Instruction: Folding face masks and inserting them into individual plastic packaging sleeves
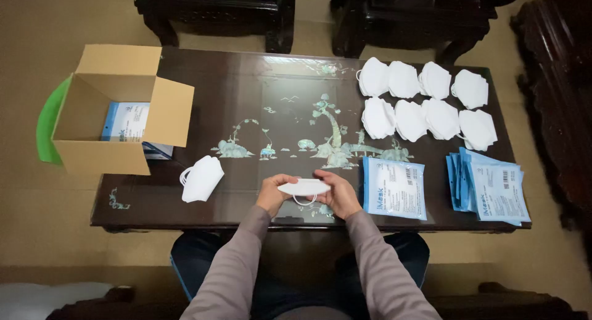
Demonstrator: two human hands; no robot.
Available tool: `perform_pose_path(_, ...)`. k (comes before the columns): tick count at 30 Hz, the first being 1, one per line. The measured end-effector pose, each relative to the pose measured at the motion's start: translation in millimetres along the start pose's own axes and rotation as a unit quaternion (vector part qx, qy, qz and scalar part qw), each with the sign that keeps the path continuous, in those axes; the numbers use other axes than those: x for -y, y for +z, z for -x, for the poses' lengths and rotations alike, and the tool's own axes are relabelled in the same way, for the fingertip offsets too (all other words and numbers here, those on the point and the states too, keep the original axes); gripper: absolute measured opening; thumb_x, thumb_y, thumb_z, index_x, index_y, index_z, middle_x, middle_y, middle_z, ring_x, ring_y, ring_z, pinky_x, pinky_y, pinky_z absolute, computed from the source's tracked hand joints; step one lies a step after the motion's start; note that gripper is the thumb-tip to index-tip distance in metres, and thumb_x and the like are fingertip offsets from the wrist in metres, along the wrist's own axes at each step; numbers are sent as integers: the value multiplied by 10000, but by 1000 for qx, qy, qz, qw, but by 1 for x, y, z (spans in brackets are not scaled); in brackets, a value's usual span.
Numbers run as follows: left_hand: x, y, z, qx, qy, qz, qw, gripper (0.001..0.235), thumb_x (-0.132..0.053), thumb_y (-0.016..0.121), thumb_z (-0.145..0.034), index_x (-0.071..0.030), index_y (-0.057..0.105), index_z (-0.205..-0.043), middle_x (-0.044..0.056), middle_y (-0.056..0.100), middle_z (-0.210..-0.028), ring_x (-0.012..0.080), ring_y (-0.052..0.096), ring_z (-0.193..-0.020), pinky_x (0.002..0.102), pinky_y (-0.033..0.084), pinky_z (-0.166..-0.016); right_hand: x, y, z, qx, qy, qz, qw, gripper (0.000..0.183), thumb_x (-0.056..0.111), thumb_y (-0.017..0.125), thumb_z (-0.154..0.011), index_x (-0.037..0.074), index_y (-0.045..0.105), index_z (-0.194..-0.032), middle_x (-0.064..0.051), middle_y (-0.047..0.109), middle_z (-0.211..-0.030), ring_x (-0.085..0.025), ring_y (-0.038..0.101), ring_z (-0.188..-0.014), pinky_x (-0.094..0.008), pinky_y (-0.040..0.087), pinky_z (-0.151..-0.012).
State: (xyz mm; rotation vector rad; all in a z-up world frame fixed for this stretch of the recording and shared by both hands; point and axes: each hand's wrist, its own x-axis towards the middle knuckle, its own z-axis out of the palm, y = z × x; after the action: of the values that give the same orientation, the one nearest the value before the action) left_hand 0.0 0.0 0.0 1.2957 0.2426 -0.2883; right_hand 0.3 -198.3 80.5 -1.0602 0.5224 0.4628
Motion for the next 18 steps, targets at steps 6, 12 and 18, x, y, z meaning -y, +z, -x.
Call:
perform_pose_path(6, 5, 5, 4, -35, 35, 67, 997, 464, 125, 850, -700, -22, 783, -1134, 192, 769, -1114, 212, 696, -1035, 335, 557, -926, -24, -7, -23, -56, -34, 141, 988, 313, 116, 861, -792, 2, 787, -1073, -132, 767, -860, -177, 736, -656, -293, 629, -542)
perform_pose_path(12, -29, 46, 30, -84, -116, 336, 931, 621, -283, 631, -1050, 40, 378, -1516, 211, 479, -1528, 359, 441, -1452, 488, 358, -1198, -59, -15, -54, -176, -73, 113, 975, 319, 132, 883, -802, 13, 783, -1080, -157, 761, -843, -200, 728, -658, -301, 630, -556)
perform_pose_path(18, -17, 49, 18, -156, -107, 228, 955, 476, -149, 753, -980, 107, 575, -1339, 250, 666, -1259, 295, 647, -1179, 451, 554, -978, -22, 23, 30, -182, -376, 393, 819, 253, 223, 826, -881, 79, 798, -1088, -155, 785, -954, -326, 758, -950, -395, 621, -785)
